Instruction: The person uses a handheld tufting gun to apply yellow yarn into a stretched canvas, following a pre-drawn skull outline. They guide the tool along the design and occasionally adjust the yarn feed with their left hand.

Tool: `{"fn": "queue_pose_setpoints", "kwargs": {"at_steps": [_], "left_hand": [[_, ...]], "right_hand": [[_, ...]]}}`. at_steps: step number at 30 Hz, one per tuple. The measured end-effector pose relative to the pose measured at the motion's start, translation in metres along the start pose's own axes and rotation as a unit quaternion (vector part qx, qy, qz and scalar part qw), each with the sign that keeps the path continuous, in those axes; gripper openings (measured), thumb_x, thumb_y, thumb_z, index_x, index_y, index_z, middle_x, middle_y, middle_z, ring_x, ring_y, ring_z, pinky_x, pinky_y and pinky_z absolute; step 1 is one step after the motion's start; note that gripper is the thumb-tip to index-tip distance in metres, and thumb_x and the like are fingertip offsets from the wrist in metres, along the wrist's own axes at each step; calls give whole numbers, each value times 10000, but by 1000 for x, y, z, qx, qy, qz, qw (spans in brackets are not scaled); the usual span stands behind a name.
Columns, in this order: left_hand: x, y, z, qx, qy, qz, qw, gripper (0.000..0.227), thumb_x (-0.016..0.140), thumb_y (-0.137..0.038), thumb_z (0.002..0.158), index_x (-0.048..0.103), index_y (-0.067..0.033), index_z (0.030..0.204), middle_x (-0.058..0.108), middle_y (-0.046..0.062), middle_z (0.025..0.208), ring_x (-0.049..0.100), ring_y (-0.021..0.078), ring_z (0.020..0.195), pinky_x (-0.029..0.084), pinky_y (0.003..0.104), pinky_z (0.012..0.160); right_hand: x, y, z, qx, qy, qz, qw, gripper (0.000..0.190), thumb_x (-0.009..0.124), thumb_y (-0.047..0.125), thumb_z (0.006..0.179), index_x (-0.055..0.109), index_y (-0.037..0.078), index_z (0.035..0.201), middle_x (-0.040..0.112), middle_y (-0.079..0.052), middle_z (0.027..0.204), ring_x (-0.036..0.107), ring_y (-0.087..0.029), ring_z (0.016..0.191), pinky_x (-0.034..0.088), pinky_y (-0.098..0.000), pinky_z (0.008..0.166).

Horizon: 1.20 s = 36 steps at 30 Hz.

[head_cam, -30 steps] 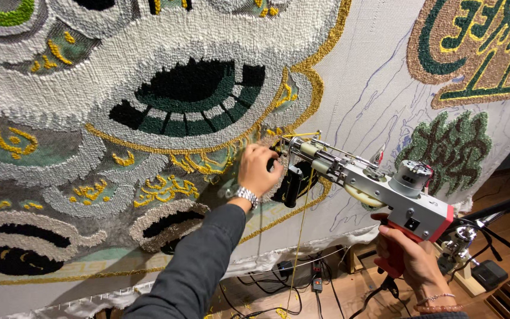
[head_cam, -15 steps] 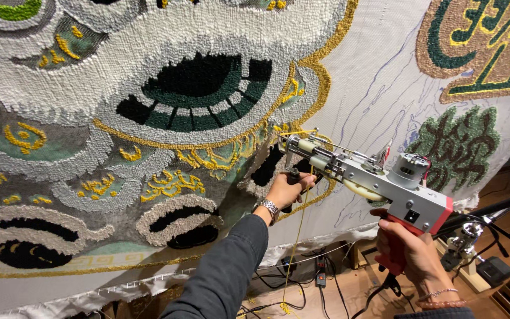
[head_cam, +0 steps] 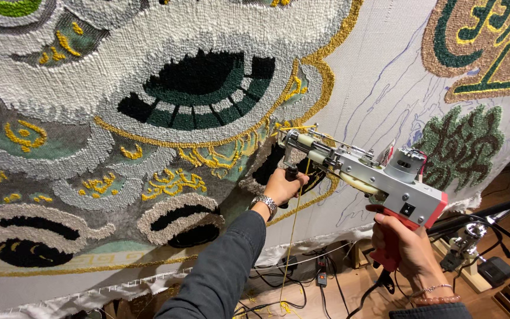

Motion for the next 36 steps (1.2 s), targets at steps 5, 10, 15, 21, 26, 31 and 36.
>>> {"fn": "queue_pose_setpoints", "kwargs": {"at_steps": [5, 10, 15, 21, 26, 31, 36], "left_hand": [[-4, 1, 5, 30, -9, 8, 999, 265, 750, -281, 907, 796, -22, 878, 732, 18, 696, 614, 82, 537, 510, 297, 516], [-16, -15, 2, 0, -33, 7, 999, 284, 831, -348, 858, 803, -65, 863, 688, -19, 660, 564, 72, 492, 428, 291, 464], [-37, -28, 3, -17, -66, 37, 997, 262, 828, -344, 827, 826, -100, 922, 688, 6, 664, 586, 102, 457, 464, 300, 440], [-51, -16, 28, -1, -88, 57, 994, 320, 843, -364, 814, 797, -136, 1034, 801, 23, 946, 687, 108, 607, 545, 278, 561], [-50, 10, 55, 22, -90, 39, 995, 279, 829, -292, 819, 812, -104, 1024, 813, 54, 988, 724, 141, 782, 565, 305, 687], [-46, 25, 77, 74, -78, -21, 994, 171, 752, -200, 883, 811, -77, 987, 822, 59, 1018, 776, 127, 920, 614, 271, 763], [-52, 4, 61, 66, -87, -3, 994, 194, 787, -228, 875, 839, -144, 1042, 772, 45, 827, 615, 100, 618, 460, 282, 552]], "right_hand": [[9, 3, 1, -8, -4, 5, 1000, 216, 693, 197, 860, 626, 43, 996, 530, -50, 650, 518, -175, 526, 440, -337, 481], [31, 7, -1, -33, -33, -8, 999, 201, 734, 174, 850, 593, 50, 921, 551, -36, 659, 517, -166, 510, 435, -326, 467], [63, 5, -6, -16, -51, -28, 998, 182, 744, 162, 845, 609, 45, 878, 538, -23, 619, 500, -151, 462, 393, -320, 393], [84, 0, 2, -119, -21, -104, 987, 192, 761, 167, 855, 679, -4, 885, 610, -41, 632, 541, -115, 471, 410, -284, 394], [80, -7, 7, -75, -49, -140, 986, 201, 742, 186, 860, 681, -4, 840, 602, -47, 585, 515, -130, 411, 395, -307, 361], [82, -2, 13, -73, -64, -209, 973, 285, 754, 244, 884, 665, -9, 789, 535, -53, 531, 459, -143, 395, 329, -323, 369], [80, 1, 15, -143, -63, -274, 949, 263, 750, 261, 859, 684, 17, 787, 581, -48, 513, 515, -134, 392, 386, -322, 374]]}}
Point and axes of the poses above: each hand's wrist, its own z-axis towards the middle knuckle, its own x-axis out of the palm, y = z × x, the point moved 4 cm from there along z, towards the middle knuckle
